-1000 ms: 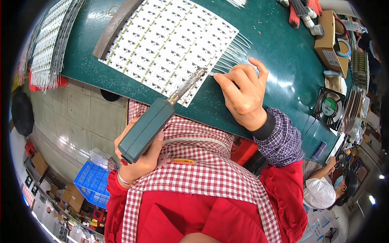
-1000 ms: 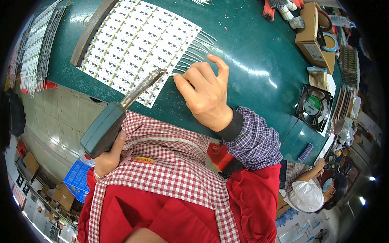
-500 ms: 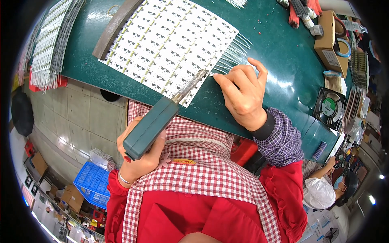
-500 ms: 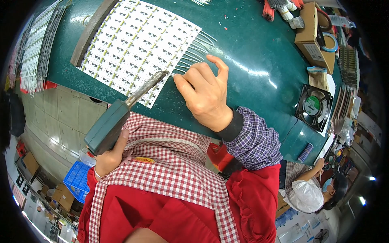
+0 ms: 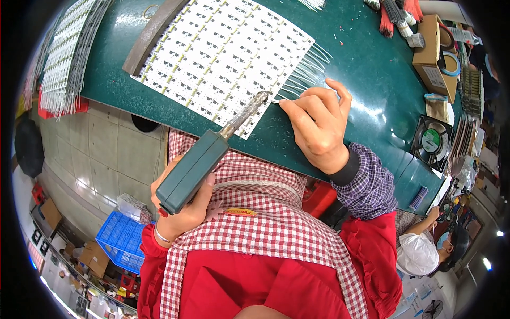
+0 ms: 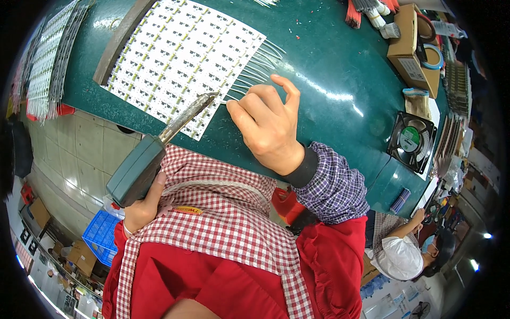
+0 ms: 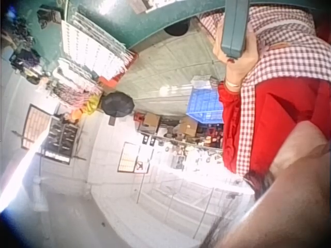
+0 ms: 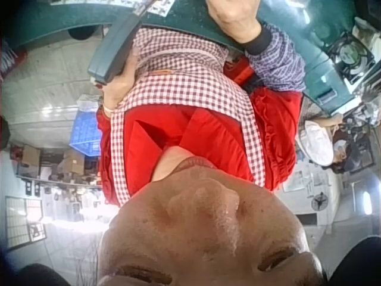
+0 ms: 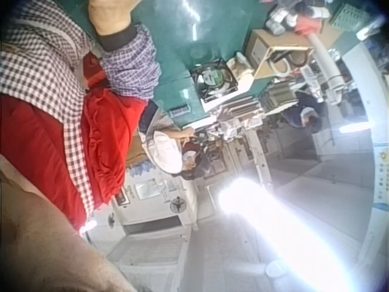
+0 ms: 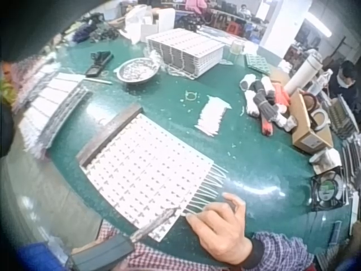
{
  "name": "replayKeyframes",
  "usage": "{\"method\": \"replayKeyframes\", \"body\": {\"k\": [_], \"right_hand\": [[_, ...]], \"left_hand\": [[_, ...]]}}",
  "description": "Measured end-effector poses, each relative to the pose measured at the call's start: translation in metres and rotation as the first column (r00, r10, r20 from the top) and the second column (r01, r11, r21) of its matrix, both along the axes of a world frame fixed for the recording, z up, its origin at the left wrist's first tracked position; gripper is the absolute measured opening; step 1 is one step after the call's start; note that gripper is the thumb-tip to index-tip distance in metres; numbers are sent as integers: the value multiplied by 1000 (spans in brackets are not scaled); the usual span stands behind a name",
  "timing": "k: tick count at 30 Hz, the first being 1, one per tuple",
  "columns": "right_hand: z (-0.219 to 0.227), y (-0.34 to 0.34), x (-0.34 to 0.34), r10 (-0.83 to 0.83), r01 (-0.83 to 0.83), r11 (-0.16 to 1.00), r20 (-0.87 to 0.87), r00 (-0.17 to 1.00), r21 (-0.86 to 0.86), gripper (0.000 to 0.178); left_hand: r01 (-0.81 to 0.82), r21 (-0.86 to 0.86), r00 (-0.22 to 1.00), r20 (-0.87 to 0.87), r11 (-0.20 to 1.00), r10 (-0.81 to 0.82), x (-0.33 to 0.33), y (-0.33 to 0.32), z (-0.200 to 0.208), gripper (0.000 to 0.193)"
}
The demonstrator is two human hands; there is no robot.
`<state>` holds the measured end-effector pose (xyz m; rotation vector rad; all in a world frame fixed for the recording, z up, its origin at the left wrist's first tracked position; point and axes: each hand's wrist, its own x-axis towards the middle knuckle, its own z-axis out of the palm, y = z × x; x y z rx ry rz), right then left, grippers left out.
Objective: The person solders electrical components onto a circuit board by positioning wire pieces by hand and bonding them with a soldering iron.
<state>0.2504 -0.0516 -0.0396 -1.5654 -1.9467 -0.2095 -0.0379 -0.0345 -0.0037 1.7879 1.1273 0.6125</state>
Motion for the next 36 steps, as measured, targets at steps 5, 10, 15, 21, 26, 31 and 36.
{"method": "replayKeyframes", "body": {"k": [5,10,15,21,26,31,36], "right_hand": [[-2,0,1,0,0,1000,10,1000,-9,18],[-3,0,0,-1,1,1000,12,1000,-14,18],[-3,0,1,2,-2,1000,19,1000,-16,18],[-3,0,1,5,-4,1000,22,1000,-26,18],[-2,0,-1,-7,7,1000,3,1000,-22,18],[-1,0,-4,0,0,1000,-6,1000,11,17],[-3,0,-3,15,-15,1000,4,1000,-1,17]], "left_hand": [[-8,-31,1000,6,999,9,0,-2,-1,23],[112,109,993,-46,988,-108,2,5,-2,21],[171,161,981,-124,972,-152,5,10,6,20],[97,99,994,-63,990,-91,2,3,1,20],[31,129,999,-30,991,-27,-1,1,1,19],[21,135,1000,-24,991,-18,-3,0,-1,19],[27,102,1000,-16,994,-26,-2,1,1,19]]}}
